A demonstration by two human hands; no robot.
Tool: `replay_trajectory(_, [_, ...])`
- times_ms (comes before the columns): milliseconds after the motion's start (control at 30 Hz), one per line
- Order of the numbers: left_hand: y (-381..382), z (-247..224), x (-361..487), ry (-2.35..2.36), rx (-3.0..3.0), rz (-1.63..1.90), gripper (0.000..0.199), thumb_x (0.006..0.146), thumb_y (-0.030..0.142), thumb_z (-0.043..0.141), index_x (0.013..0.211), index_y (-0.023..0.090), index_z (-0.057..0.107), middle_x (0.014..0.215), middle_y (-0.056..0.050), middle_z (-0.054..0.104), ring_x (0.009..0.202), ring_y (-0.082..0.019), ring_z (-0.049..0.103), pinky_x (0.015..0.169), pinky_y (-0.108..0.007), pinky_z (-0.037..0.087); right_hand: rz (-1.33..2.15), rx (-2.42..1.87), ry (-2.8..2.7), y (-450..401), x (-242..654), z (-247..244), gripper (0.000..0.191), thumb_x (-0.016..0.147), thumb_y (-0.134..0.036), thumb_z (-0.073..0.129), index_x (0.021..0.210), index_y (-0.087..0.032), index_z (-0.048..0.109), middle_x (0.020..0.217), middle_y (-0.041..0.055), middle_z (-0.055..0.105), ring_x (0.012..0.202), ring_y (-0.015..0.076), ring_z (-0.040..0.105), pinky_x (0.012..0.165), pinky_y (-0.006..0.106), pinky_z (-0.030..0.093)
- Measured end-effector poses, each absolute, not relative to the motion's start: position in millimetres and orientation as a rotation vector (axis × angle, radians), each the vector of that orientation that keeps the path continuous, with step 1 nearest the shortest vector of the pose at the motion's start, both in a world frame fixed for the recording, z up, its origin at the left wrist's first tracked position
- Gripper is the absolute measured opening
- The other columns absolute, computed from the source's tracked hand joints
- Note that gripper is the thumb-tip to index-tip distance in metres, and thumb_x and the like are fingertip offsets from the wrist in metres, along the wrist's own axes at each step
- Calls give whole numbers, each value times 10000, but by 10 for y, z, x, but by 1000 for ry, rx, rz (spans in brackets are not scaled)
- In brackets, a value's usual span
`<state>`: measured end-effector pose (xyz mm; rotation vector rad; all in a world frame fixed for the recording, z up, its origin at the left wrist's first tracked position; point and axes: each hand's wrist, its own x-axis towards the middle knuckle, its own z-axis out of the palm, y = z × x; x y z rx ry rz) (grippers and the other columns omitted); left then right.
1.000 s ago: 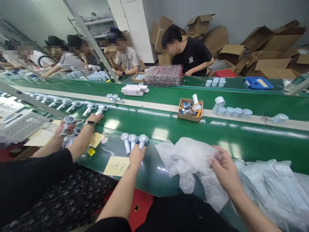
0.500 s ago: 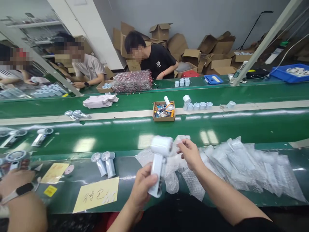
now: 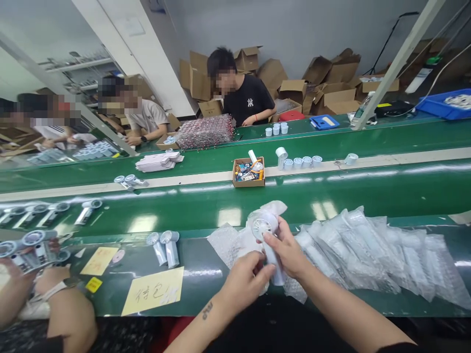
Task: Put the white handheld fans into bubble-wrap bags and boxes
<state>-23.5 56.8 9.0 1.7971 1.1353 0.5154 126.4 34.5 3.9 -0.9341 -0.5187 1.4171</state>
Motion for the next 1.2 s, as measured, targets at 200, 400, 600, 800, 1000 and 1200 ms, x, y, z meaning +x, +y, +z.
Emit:
replay_trajectory(200, [942, 253, -115, 1036, 1180, 642, 446, 663, 561, 726, 824, 164, 603, 734, -1, 579, 598, -110, 494, 516, -220, 382, 1703, -808, -683, 55, 1554, -21, 649, 724, -418, 777, 1295, -330, 482, 1048, 10, 618, 734, 146, 591, 589, 262, 487])
replay_trajectory(400, [750, 29, 48, 1044, 1256, 604, 323, 713, 454, 695, 690, 147, 598, 564, 18, 516, 497, -92, 445, 500, -230, 364, 1794, -876, -681, -248, 1668, 8, 546, 726, -346, 786, 1223, -270, 573, 1134, 37, 627, 905, 179, 597, 733, 293, 490])
replay_trajectory(600, [431, -5, 3, 659, 2313, 991, 145, 878, 145, 500, 839, 179, 635, 760, -66, 637, 748, -173, 559, 691, -304, 467, 1561, -1076, -402, -359, 1616, -85, 508, 603, -356, 865, 1009, -206, 600, 964, 29, 664, 909, 200, 617, 866, 360, 458])
replay_trajectory(800, [280, -164, 12, 561, 2402, 809, 138, 912, 157, 483, 886, 175, 617, 763, -68, 638, 693, -160, 565, 643, -283, 469, 1427, -1188, -111, -414, 1553, -58, 456, 561, -398, 864, 802, -232, 513, 733, -36, 589, 703, 166, 589, 689, 305, 470])
replay_trajectory(1000, [315, 158, 200, 704, 2042, 583, 180, 904, 250, 519, 772, 188, 624, 687, -22, 617, 650, -140, 575, 622, -246, 446, 1303, -1611, -828, -834, 1890, 156, 358, 751, -519, 679, 635, -229, 504, 570, -22, 539, 558, 150, 477, 571, 293, 390])
replay_trajectory(1200, [198, 477, 259, 319, 1803, 308, 174, 891, 252, 567, 755, 187, 654, 706, -24, 654, 663, -129, 595, 655, -231, 460, 1545, -1430, -544, -1302, 2303, 378, 399, 772, -617, 609, 734, -220, 588, 723, 6, 595, 650, 155, 544, 597, 274, 441])
